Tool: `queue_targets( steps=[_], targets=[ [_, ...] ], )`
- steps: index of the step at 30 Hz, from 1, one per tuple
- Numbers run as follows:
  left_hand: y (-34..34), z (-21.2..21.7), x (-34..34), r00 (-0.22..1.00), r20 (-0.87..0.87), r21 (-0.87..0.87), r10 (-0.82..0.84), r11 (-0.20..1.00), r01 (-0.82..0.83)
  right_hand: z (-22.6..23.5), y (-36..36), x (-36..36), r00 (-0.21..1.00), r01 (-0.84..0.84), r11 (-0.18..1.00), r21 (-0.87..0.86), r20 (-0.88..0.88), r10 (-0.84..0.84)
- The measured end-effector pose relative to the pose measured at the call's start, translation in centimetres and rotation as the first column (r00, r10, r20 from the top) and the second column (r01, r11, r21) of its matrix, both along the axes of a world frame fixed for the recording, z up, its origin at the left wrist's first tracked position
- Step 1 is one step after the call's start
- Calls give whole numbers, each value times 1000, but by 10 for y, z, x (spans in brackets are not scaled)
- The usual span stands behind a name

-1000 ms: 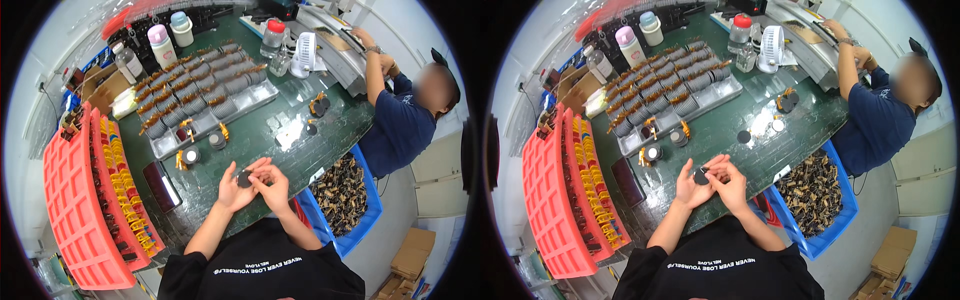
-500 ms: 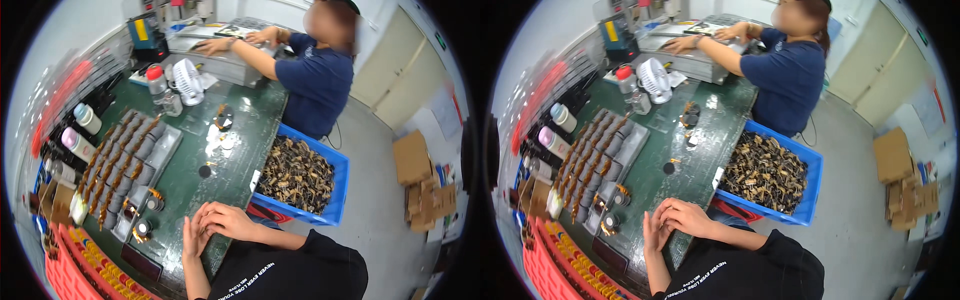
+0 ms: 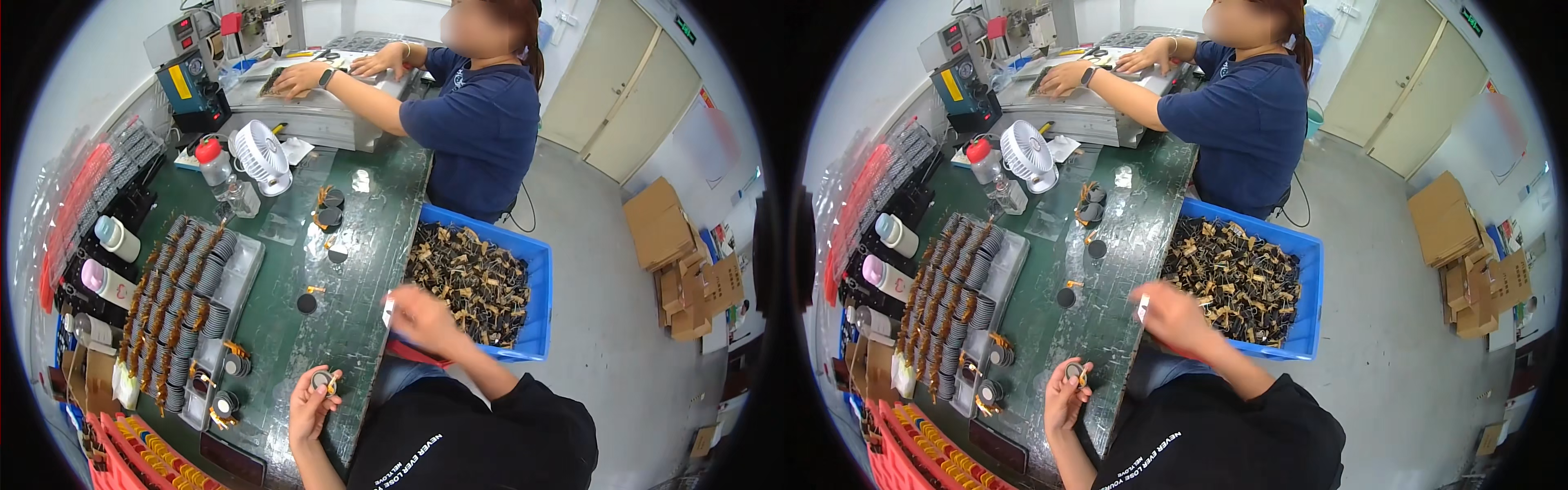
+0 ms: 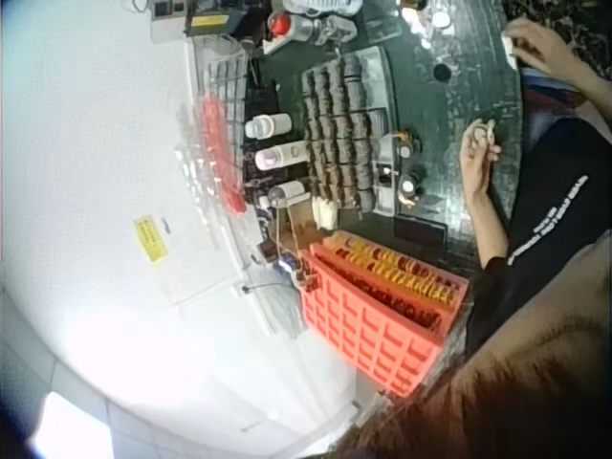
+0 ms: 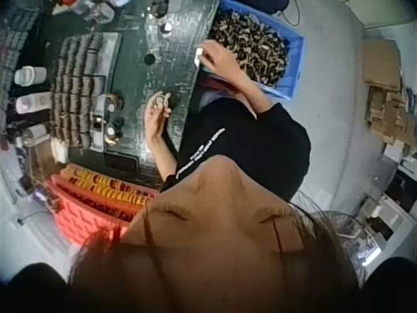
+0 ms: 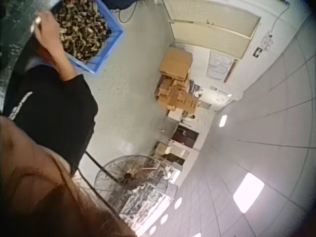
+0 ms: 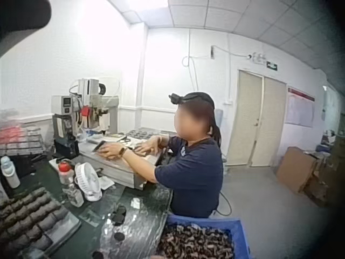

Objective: Assembling small electronic components by manually attaching metal rings and wires at a factory workstation.

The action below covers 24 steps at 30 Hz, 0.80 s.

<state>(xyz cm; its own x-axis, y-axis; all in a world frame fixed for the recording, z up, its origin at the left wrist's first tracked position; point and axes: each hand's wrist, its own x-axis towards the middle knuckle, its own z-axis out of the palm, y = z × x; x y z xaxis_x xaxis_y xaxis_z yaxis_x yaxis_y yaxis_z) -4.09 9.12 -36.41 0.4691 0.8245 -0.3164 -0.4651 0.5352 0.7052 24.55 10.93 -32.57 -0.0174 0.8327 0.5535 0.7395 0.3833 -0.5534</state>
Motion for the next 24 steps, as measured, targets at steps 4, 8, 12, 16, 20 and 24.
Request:
queue_targets(
  steps=[4,8,12,16,20,24],
  targets=[
    [1,-5,-3,997,36,0,63,998,-63,-83,55,99,877,301,909,-289,-291,-383],
    [2,-10,-6,988,30,-15,148,989,-148,-121,104,136,921,389,856,-339,178,-348],
    [-1,-5,-6,986,-4,37,170,985,-169,-134,139,145,821,477,769,-426,527,-217],
    [3,-6,-4,987,9,40,160,986,-160,-148,157,163,728,479,797,-368,674,-126],
    [5,-6,-4,983,60,9,176,984,-176,-135,156,171,719,415,843,-343,692,-73],
    [0,-5,-8,977,56,-12,207,978,-207,-96,127,162,797,298,928,-222,594,-114]
  ],
)
